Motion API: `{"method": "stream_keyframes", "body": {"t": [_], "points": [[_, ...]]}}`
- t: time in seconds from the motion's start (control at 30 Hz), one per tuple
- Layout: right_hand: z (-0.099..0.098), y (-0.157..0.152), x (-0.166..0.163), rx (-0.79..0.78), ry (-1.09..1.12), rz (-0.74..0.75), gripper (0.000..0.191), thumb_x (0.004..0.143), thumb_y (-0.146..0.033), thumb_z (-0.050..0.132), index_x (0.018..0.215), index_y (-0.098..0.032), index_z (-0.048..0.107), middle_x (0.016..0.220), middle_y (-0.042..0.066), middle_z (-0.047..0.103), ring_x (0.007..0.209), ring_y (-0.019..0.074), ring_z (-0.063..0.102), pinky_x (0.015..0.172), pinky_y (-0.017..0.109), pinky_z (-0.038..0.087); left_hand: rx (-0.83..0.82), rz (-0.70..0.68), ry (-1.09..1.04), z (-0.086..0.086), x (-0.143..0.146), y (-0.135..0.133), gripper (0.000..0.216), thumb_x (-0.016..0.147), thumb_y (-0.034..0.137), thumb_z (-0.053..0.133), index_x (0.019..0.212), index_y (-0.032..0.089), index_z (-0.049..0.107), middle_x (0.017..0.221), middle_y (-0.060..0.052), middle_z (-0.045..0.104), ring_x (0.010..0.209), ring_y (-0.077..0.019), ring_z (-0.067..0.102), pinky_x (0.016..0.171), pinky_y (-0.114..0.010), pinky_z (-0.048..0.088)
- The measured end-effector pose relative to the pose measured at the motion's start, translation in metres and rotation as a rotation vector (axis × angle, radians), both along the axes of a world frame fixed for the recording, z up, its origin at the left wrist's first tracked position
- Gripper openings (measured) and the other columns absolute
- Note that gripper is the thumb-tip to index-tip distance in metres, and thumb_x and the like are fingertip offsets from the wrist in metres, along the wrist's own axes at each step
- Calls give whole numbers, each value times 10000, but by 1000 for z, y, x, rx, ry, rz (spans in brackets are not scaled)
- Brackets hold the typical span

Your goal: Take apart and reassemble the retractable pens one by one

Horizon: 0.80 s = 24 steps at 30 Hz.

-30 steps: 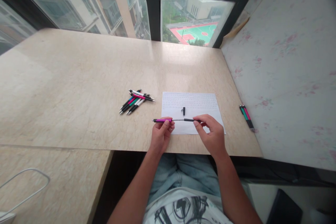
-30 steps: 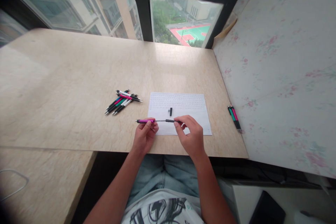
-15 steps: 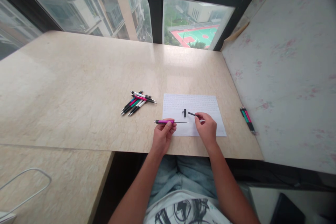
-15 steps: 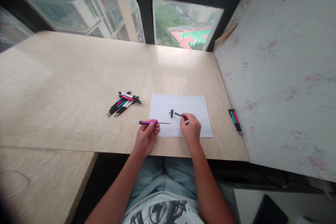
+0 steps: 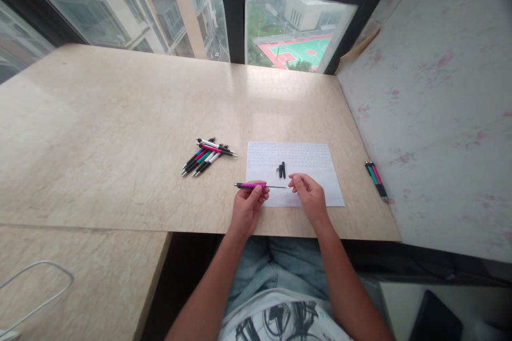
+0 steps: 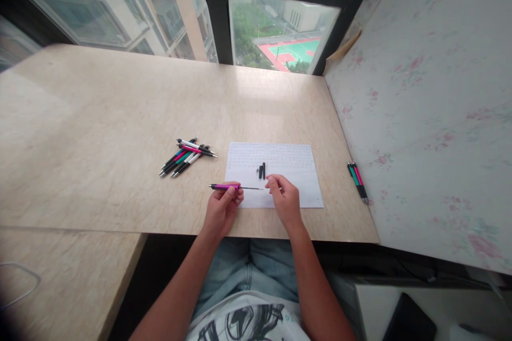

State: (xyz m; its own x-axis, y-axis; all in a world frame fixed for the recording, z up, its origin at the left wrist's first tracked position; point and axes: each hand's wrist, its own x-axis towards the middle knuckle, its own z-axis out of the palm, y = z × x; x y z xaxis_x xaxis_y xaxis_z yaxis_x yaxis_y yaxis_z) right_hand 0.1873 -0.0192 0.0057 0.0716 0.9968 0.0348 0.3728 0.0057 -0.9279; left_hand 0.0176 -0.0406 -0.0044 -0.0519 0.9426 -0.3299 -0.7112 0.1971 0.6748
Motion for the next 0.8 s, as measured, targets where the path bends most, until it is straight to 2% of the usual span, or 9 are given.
{"method": "stream_keyframes", "body": {"t": [0.1,0.17,0.27,0.4,0.63,0.8], "points": [[11,-7,-3,-65,128,195,337,928,-440,480,975,-177,687,796,57,694,660,162,610,576,275,489,-3,-8,31,0,1,0,210,733,278,771,886,139,730,741,-52,699,697,-103,635,680,-219,492],[17,-10,-6,-48,111,253,270,890,-408,560,954,-183,695,796,53,698,678,166,617,592,275,495,2,-12,48,-1,1,-1,213,736,284,768,890,142,728,741,-52,702,694,-108,636,692,-231,494],[22,-14,-10,16,50,238,179,854,-342,616,890,-188,700,775,45,693,682,167,619,603,275,496,43,-28,80,-2,1,-2,203,754,283,752,905,150,721,760,-51,708,699,-113,633,708,-244,492],[26,-14,-7,81,-4,216,153,874,-288,574,867,-189,689,779,41,687,695,164,625,594,267,492,134,-96,167,-1,1,-3,205,780,281,726,934,146,706,878,-78,726,728,-129,636,718,-264,485],[33,-17,-3,170,-187,322,123,872,-199,557,869,-201,680,782,32,657,702,152,595,568,253,472,127,-117,182,0,0,-2,187,786,282,719,918,152,691,837,-66,723,694,-121,623,691,-251,464],[35,-17,-2,204,-268,298,143,866,-166,556,881,-205,693,825,50,654,792,175,598,566,250,482,148,-116,240,-3,1,-2,196,802,274,705,955,151,689,874,-81,728,715,-120,621,710,-253,464]]}}
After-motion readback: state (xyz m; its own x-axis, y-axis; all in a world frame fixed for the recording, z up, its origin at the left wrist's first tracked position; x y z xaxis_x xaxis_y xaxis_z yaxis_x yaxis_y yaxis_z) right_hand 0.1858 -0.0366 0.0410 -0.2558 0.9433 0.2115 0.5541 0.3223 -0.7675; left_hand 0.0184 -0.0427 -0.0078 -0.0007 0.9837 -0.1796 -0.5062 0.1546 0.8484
